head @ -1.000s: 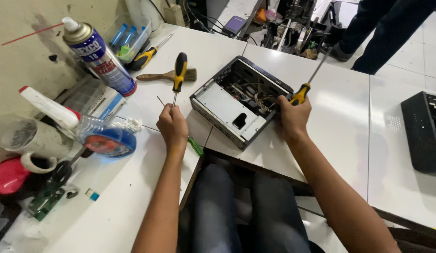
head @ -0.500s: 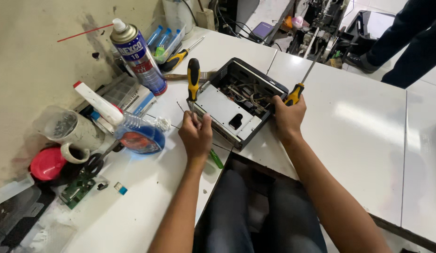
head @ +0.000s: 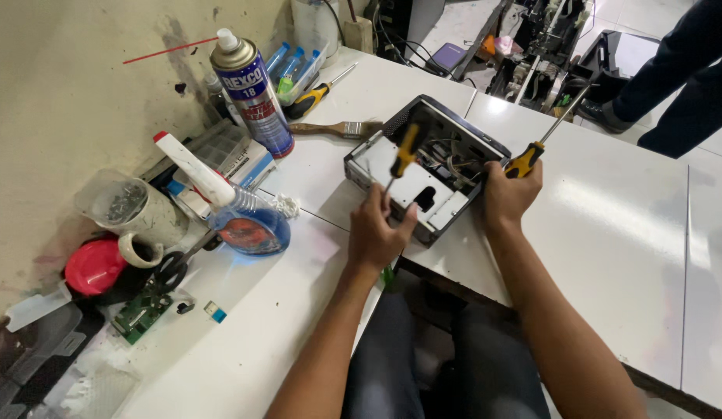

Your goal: The person assembles a small computer case by attaching a metal panel to the chassis using a screwdriver. They align the panel, insert screws, and tighten them to secure the panel in place. The person then moves to a second computer case and begins similar assembly work.

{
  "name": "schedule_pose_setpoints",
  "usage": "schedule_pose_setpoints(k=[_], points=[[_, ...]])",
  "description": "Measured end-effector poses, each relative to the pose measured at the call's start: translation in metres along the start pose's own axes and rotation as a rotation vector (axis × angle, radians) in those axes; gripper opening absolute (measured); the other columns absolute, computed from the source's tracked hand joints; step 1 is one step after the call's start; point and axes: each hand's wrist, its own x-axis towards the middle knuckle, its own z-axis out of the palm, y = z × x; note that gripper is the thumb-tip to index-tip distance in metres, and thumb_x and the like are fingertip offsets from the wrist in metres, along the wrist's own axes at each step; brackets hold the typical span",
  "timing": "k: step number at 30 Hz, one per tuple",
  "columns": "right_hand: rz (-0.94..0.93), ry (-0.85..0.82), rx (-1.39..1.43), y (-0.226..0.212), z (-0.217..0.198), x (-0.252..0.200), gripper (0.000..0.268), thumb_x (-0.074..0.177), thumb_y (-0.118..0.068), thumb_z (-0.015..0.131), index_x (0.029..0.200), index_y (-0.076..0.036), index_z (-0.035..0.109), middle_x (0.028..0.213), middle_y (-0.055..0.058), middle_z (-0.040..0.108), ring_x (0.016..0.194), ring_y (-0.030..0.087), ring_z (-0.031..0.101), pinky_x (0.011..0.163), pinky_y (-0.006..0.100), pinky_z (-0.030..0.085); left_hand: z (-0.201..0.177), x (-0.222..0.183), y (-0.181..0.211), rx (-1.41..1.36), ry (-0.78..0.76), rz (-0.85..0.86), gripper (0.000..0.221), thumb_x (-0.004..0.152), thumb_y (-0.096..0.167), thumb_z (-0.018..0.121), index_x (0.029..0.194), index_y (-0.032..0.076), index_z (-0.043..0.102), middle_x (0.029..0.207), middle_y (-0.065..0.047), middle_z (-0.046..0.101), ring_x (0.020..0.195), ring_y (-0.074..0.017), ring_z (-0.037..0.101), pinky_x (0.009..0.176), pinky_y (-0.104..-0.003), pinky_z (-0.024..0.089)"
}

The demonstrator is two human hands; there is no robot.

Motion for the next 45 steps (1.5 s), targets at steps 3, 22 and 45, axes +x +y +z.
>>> schedule_pose_setpoints(k=[3, 22, 45], points=[[-0.009, 0.07, -0.006, -0.005, -0.005, 0.024, 0.034, 0.072, -0.011, 0.088, 0.094, -0.016, 0.063, 0.075, 0.001, 0.062, 0.069, 0.015, 0.066, 0.062, 0.028, 0.05, 0.013, -0.004, 0.014, -0.059, -0.119, 0.039, 0.047, 0.092, 0.049, 0.075, 0.085, 0.01, 0.048, 0.071, -0.027, 0.067, 0.08, -0.0473, 0.078, 0.066, -0.053, 0.063], [0.09, -0.01, -0.091, 0.024, 0.078, 0.047, 0.031, 0.077, -0.023, 0.085, 0.1, -0.02, 0.064, 0.087, 0.009, 0.076, 0.088, 0.031, 0.08, 0.075, 0.043, 0.061, 0.019, -0.01, 0.004, 0.245, -0.18, 0.334, 0.046, 0.094, 0.053, 0.072, 0.081, 0.014, 0.05, 0.064, -0.017, 0.062, 0.066, -0.0428, 0.074, 0.06, -0.056, 0.061], [0.46, -0.47, 0.374, -0.06, 0.049, 0.02, 0.038, 0.103, -0.037, 0.08, 0.093, -0.01, 0.054, 0.071, 0.002, 0.052, 0.057, 0.017, 0.061, 0.044, 0.029, 0.052, 0.022, -0.005, -0.006, 0.309, -0.073, 0.362, 0.049, 0.099, 0.055, 0.069, 0.072, 0.019, 0.051, 0.057, -0.005, 0.054, 0.057, -0.0325, 0.071, 0.052, -0.041, 0.058]])
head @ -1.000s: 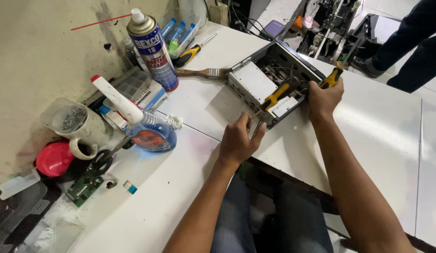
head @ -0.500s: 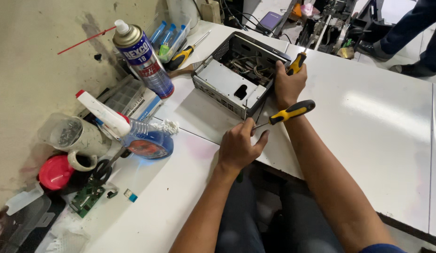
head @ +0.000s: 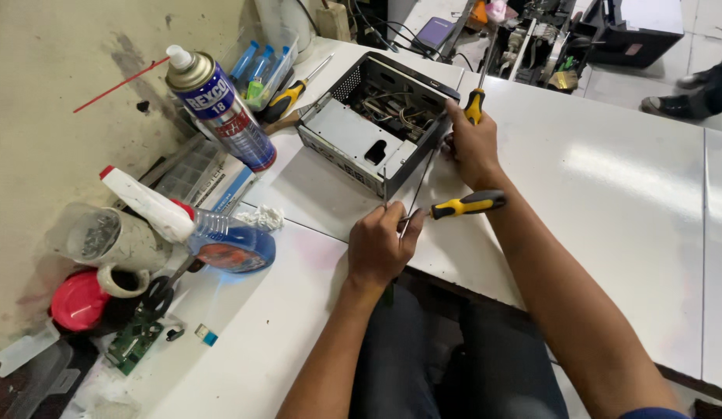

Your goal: The person assembles a small computer case by attaching a metal panel to the chassis using a screwdriver. They align the panel, insert screws, and tighten them to secure the panel in place. The person then moves to a second computer case and begins similar assembly work.

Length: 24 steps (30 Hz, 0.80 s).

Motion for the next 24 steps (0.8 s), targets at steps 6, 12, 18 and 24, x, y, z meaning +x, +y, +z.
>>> schedule_pose_setpoints(k=[6, 12, 18, 24], points=[[0.053, -0.216, -0.05, -0.006, -0.104, 0.016, 0.046, 0.109, -0.047, 0.077, 0.107, -0.006, 0.055, 0.088, 0.005, 0.055, 0.065, 0.018, 0.066, 0.052, 0.03, 0.059, 0.021, 0.008, 0.036, 0.147, -0.156, 0.157, 0.045, 0.106, 0.048, 0.062, 0.078, 0.012, 0.057, 0.063, -0.01, 0.06, 0.059, -0.031, 0.072, 0.052, -0.041, 0.059], [-0.34, -0.225, -0.589, -0.022, -0.181, -0.034, 0.036, 0.108, -0.031, 0.083, 0.115, 0.0, 0.068, 0.091, 0.017, 0.071, 0.078, 0.028, 0.074, 0.068, 0.041, 0.06, 0.093, 0.049, 0.054, 0.302, -0.498, 0.254, 0.023, 0.11, 0.038, 0.053, 0.109, 0.017, 0.062, 0.078, -0.005, 0.064, 0.075, -0.0252, 0.073, 0.063, -0.04, 0.062], [-0.867, -0.222, -0.765, -0.022, -0.196, -0.053, 0.022, 0.103, -0.013, 0.08, 0.122, -0.006, 0.071, 0.113, 0.014, 0.078, 0.096, 0.034, 0.073, 0.079, 0.043, 0.054, 0.141, 0.08, 0.028, 0.433, -0.435, 0.53, 0.022, 0.101, 0.039, 0.063, 0.116, 0.024, 0.063, 0.102, -0.008, 0.065, 0.1, -0.0332, 0.067, 0.078, -0.051, 0.058], [-1.08, -0.355, -0.946, -0.04, -0.174, -0.064, 0.024, 0.093, -0.01, 0.078, 0.113, 0.0, 0.069, 0.132, 0.019, 0.076, 0.125, 0.044, 0.071, 0.093, 0.055, 0.061, 0.086, 0.079, 0.047, 0.36, -0.344, 0.541, 0.034, 0.085, 0.034, 0.076, 0.117, 0.025, 0.077, 0.103, -0.005, 0.073, 0.108, -0.0334, 0.069, 0.08, -0.047, 0.058]])
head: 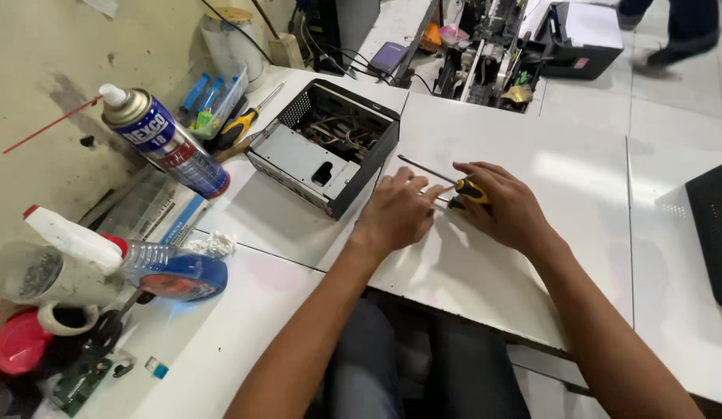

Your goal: The person assembles a small computer case by attaching a metal panel to the chassis using a screwdriver. They align the panel, insert screws, and tighten them to secure the panel in place. The person then moves to a second computer case and begins similar assembly work.

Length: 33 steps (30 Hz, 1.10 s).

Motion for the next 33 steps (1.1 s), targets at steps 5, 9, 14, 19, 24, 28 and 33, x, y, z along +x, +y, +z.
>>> schedule_pose_setpoints(k=[5, 9, 14, 19, 24, 28, 33], points=[[0.103, -0.043, 0.093, -0.004, -0.003, 0.004, 0.032, 0.093, -0.006, 0.078, 0.123, 0.0, 0.07, 0.118, 0.022, 0.078, 0.111, 0.048, 0.074, 0.087, 0.058, 0.061, -0.041, -0.065, -0.072, 0.028, 0.353, -0.401, 0.029, 0.088, 0.036, 0.077, 0.11, 0.017, 0.075, 0.093, -0.007, 0.065, 0.092, -0.0316, 0.066, 0.074, -0.046, 0.057], [0.222, -0.016, 0.042, 0.024, 0.012, -0.011, 0.039, 0.092, -0.006, 0.081, 0.13, -0.011, 0.072, 0.1, 0.015, 0.079, 0.095, 0.042, 0.077, 0.085, 0.052, 0.061, -0.054, -0.072, -0.097, -0.153, 0.461, -0.851, 0.071, 0.089, 0.044, 0.087, 0.139, 0.003, 0.058, 0.128, -0.022, 0.05, 0.124, -0.0525, 0.05, 0.106, -0.064, 0.047], [0.301, 0.055, 0.167, 0.017, 0.007, -0.01, 0.03, 0.097, -0.003, 0.078, 0.124, -0.013, 0.071, 0.096, 0.011, 0.08, 0.083, 0.038, 0.076, 0.078, 0.045, 0.058, 0.027, -0.091, -0.209, -0.633, 0.342, -1.475, 0.094, 0.084, 0.031, 0.083, 0.161, 0.005, 0.037, 0.148, -0.032, 0.041, 0.14, -0.0603, 0.046, 0.111, -0.073, 0.04], [0.321, 0.12, 0.225, 0.031, 0.018, -0.016, 0.023, 0.099, -0.007, 0.078, 0.12, -0.015, 0.07, 0.096, 0.008, 0.08, 0.078, 0.036, 0.074, 0.074, 0.045, 0.056, 0.033, -0.077, -0.206, -0.755, 0.429, -1.619, 0.061, 0.078, 0.023, 0.067, 0.133, -0.005, 0.063, 0.132, -0.03, 0.058, 0.124, -0.0534, 0.061, 0.099, -0.063, 0.049], [0.256, 0.085, 0.146, 0.024, 0.012, -0.019, 0.042, 0.08, -0.014, 0.092, 0.111, -0.008, 0.066, 0.088, 0.02, 0.076, 0.077, 0.046, 0.073, 0.069, 0.053, 0.056, -0.003, -0.049, -0.14, -0.489, 0.645, -1.625, 0.042, 0.09, 0.024, 0.054, 0.124, 0.003, 0.066, 0.141, -0.035, 0.042, 0.126, -0.064, 0.056, 0.107, -0.06, 0.046], [0.306, 0.061, 0.155, 0.024, 0.014, -0.017, 0.036, 0.083, -0.014, 0.093, 0.107, -0.007, 0.068, 0.087, 0.018, 0.077, 0.076, 0.041, 0.074, 0.07, 0.046, 0.059, -0.009, -0.039, -0.122, -0.379, 0.779, -1.408, 0.055, 0.088, 0.01, 0.05, 0.136, -0.012, 0.066, 0.135, -0.037, 0.058, 0.125, -0.0571, 0.063, 0.112, -0.056, 0.049], [0.297, 0.144, 0.218, 0.028, 0.018, -0.018, 0.034, 0.082, -0.015, 0.093, 0.105, -0.012, 0.068, 0.092, 0.01, 0.08, 0.076, 0.038, 0.073, 0.072, 0.044, 0.055, 0.01, -0.029, -0.128, -0.473, 0.582, -1.41, 0.07, 0.089, 0.013, 0.061, 0.155, 0.011, 0.041, 0.162, -0.029, 0.029, 0.145, -0.058, 0.047, 0.124, -0.065, 0.043]])
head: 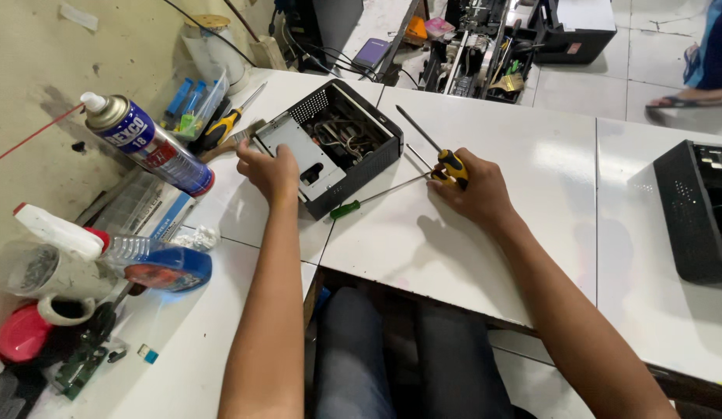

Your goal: The person assembles a small computer case by attaching a metal panel to the chassis using a screwdriver. They align the panel, insert screws, and tighten them to secure the panel in place. The person then moves to a second computer case and begins similar assembly work.

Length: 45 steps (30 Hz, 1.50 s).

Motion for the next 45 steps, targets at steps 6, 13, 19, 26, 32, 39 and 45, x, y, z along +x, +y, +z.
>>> schedule_pose_setpoints(k=[6, 13, 19, 26, 32, 39, 45], points=[[0.015, 0.041, 0.047, 0.005, 0.003, 0.005, 0.028, 0.083, -0.016, 0.091, 0.101, -0.013, 0.069, 0.09, 0.008, 0.08, 0.075, 0.035, 0.073, 0.071, 0.042, 0.054, 0.001, 0.049, -0.023, 0.28, -0.192, -0.18, 0.063, 0.106, 0.053, 0.059, 0.138, -0.001, 0.065, 0.144, -0.031, 0.045, 0.136, -0.0524, 0.039, 0.109, -0.054, 0.036], [0.025, 0.029, -0.017, 0.002, 0.001, 0.001, 0.038, 0.077, -0.014, 0.097, 0.102, -0.01, 0.068, 0.092, 0.01, 0.081, 0.08, 0.037, 0.075, 0.075, 0.043, 0.057, 0.026, 0.068, -0.047, 0.4, -0.083, -0.055, 0.045, 0.11, 0.04, 0.049, 0.115, 0.003, 0.074, 0.119, -0.022, 0.073, 0.12, -0.0464, 0.066, 0.102, -0.053, 0.037], [0.023, 0.024, -0.018, 0.013, 0.006, 0.0, 0.039, 0.076, -0.014, 0.097, 0.103, -0.013, 0.069, 0.092, 0.008, 0.08, 0.082, 0.035, 0.076, 0.078, 0.042, 0.057, 0.005, 0.028, 0.001, 0.225, -0.003, 0.101, 0.035, 0.103, 0.021, 0.054, 0.11, -0.005, 0.076, 0.107, -0.026, 0.077, 0.108, -0.0469, 0.075, 0.093, -0.055, 0.06], [0.041, 0.039, 0.038, 0.009, 0.007, -0.003, 0.037, 0.077, -0.013, 0.095, 0.104, -0.013, 0.07, 0.093, 0.008, 0.081, 0.083, 0.033, 0.077, 0.076, 0.041, 0.057, -0.016, 0.016, 0.038, -0.12, 0.265, 0.59, 0.026, 0.104, 0.015, 0.06, 0.113, -0.008, 0.067, 0.107, -0.029, 0.071, 0.102, -0.0511, 0.072, 0.091, -0.054, 0.057], [0.049, 0.043, 0.076, 0.0, 0.005, -0.001, 0.037, 0.079, -0.011, 0.095, 0.106, -0.011, 0.07, 0.095, 0.009, 0.082, 0.085, 0.032, 0.078, 0.076, 0.04, 0.057, -0.034, 0.041, 0.019, -0.114, 0.469, 0.92, 0.045, 0.113, 0.02, 0.066, 0.153, 0.003, 0.054, 0.143, -0.018, 0.054, 0.129, -0.0397, 0.063, 0.11, -0.049, 0.053], [0.042, 0.057, 0.088, 0.009, 0.008, -0.002, 0.037, 0.081, -0.015, 0.096, 0.106, -0.01, 0.07, 0.097, 0.008, 0.082, 0.086, 0.028, 0.079, 0.076, 0.036, 0.058, -0.056, 0.006, -0.005, -0.171, 0.335, 0.924, 0.129, 0.078, 0.04, 0.117, 0.172, 0.011, 0.034, 0.162, -0.028, 0.032, 0.15, -0.048, 0.045, 0.126, -0.058, 0.036], [0.068, 0.048, 0.135, 0.003, 0.004, -0.002, 0.036, 0.082, -0.012, 0.095, 0.107, -0.005, 0.069, 0.098, 0.013, 0.081, 0.086, 0.03, 0.078, 0.076, 0.035, 0.06, -0.034, -0.011, -0.04, -0.192, 0.258, 0.721, 0.127, 0.064, 0.018, 0.108, 0.165, -0.003, 0.033, 0.16, -0.033, 0.047, 0.147, -0.0507, 0.052, 0.125, -0.057, 0.041]])
